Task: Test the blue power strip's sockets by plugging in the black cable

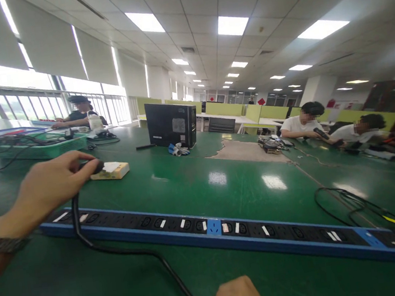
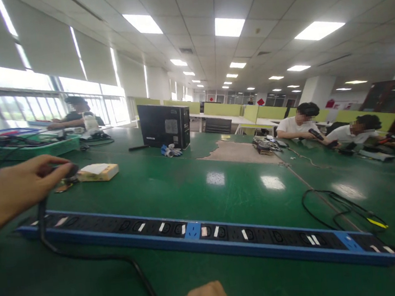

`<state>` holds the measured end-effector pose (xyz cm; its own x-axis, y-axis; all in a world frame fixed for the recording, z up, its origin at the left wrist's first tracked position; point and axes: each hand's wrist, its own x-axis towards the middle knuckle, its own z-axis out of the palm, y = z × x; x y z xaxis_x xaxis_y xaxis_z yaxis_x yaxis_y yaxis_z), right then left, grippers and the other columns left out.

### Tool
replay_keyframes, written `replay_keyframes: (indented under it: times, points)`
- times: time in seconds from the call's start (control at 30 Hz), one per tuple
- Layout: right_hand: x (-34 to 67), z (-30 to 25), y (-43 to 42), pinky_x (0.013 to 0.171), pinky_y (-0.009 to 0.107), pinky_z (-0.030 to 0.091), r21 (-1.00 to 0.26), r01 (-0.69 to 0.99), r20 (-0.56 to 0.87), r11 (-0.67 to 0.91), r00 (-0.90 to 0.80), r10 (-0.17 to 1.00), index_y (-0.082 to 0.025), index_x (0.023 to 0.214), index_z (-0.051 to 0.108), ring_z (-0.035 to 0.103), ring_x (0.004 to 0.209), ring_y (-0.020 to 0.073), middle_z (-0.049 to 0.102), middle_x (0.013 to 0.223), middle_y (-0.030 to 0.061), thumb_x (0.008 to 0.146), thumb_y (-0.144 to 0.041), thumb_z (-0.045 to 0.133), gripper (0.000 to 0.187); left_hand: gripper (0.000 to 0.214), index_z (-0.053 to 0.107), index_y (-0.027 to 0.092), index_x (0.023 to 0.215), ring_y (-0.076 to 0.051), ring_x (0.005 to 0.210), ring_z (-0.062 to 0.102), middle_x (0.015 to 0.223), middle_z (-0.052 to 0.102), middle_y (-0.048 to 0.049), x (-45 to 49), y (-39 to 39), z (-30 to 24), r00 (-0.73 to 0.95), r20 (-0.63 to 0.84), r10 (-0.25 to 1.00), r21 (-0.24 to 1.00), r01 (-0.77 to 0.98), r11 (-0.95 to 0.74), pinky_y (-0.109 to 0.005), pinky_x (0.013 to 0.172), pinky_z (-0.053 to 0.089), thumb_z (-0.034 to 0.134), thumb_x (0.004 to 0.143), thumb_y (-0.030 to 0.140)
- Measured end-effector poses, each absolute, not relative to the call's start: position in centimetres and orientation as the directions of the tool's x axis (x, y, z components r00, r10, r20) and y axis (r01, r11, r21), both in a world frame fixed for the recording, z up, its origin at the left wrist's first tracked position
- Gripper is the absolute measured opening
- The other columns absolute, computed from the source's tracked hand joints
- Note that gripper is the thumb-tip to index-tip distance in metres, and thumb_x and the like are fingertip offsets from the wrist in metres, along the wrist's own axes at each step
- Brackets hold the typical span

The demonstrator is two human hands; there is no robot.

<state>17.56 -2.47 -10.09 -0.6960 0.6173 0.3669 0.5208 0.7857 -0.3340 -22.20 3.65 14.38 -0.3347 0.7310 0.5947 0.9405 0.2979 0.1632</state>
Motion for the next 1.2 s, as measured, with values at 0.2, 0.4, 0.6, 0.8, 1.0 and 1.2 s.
replay_keyframes:
  times: [0.2,0.4,0.6,0.8,1.0,1.2]
  points:
    - [23.2,-4.6,-2.3,0.052,0.023,0.026,-0.37,0.799,0.293,0.475,-0.385,0.875,-0.019,0.051,0.054,0.051,0.052,0.0095,0.056,0.049,-0.0037,0.081,-0.042,0.056,0.037,0.04,0.068,0.018,0.097,-0.019,0.083,0.061,0.088,0.071,0.0,-14.8,5.0,10.5,-0.084,0.284,0.955,0.462,0.885,-0.06,-0.025,0.076,0.043,0.047,0.081,0.048]
    - [34.8,-4.0,-0.2,0.053,0.023,0.034,-0.43,0.893,0.131,0.134,-0.086,0.988,-0.021,0.056,0.045,0.05,0.056,0.0133,0.052,0.054,-0.0032,0.08,-0.049,0.051,0.037,0.037,0.067,0.021,0.097,-0.016,0.053,0.051,0.054,0.054,0.0045,-5.9,4.9,5.1,0.147,0.149,0.978,0.623,0.754,-0.208,-0.025,0.05,0.032,0.049,0.08,0.048]
    - [37.7,-4.3,-0.3,0.054,0.024,0.036,-0.427,0.901,0.19,-0.075,0.17,0.967,-0.022,0.054,0.042,0.05,0.054,0.0152,0.047,0.05,-0.0026,0.083,-0.062,0.041,0.05,0.03,0.07,0.022,0.095,-0.019,0.062,0.057,0.065,0.064,-0.0013,-0.1,4.2,4.1,0.241,0.175,0.955,0.557,0.775,-0.298,-0.028,0.057,0.037,0.05,0.082,0.041]
    - [36.8,-3.2,-0.8,0.056,0.023,0.037,-0.471,0.872,0.172,-0.136,0.242,0.955,-0.023,0.059,0.054,0.051,0.057,0.0153,0.047,0.053,-0.003,0.083,-0.067,0.039,0.053,0.026,0.071,0.021,0.089,-0.019,0.069,0.061,0.072,0.068,-0.0037,1.4,5.0,3.3,0.254,0.186,0.949,0.546,0.776,-0.315,-0.027,0.061,0.04,0.05,0.082,0.036]
    - [36.6,-2.8,-1.1,0.059,0.023,0.036,-0.505,0.849,0.171,-0.158,0.277,0.946,-0.022,0.064,0.059,0.052,0.061,0.0151,0.049,0.056,-0.0033,0.083,-0.068,0.039,0.054,0.022,0.068,0.022,0.09,-0.018,0.071,0.062,0.078,0.069,-0.003,2.1,5.1,3.3,0.219,0.165,0.962,0.473,0.838,-0.272,-0.025,0.061,0.04,0.05,0.082,0.032]
    - [36.0,-2.4,-1.4,0.06,0.023,0.036,-0.518,0.837,0.165,-0.178,0.302,0.939,-0.023,0.063,0.059,0.051,0.06,0.0154,0.049,0.055,-0.0031,0.082,-0.069,0.039,0.054,0.019,0.065,0.024,0.087,-0.019,0.074,0.063,0.079,0.07,-0.003,3.2,5.0,3.1,0.218,0.168,0.961,0.405,0.874,-0.269,-0.026,0.061,0.041,0.049,0.08,0.03]
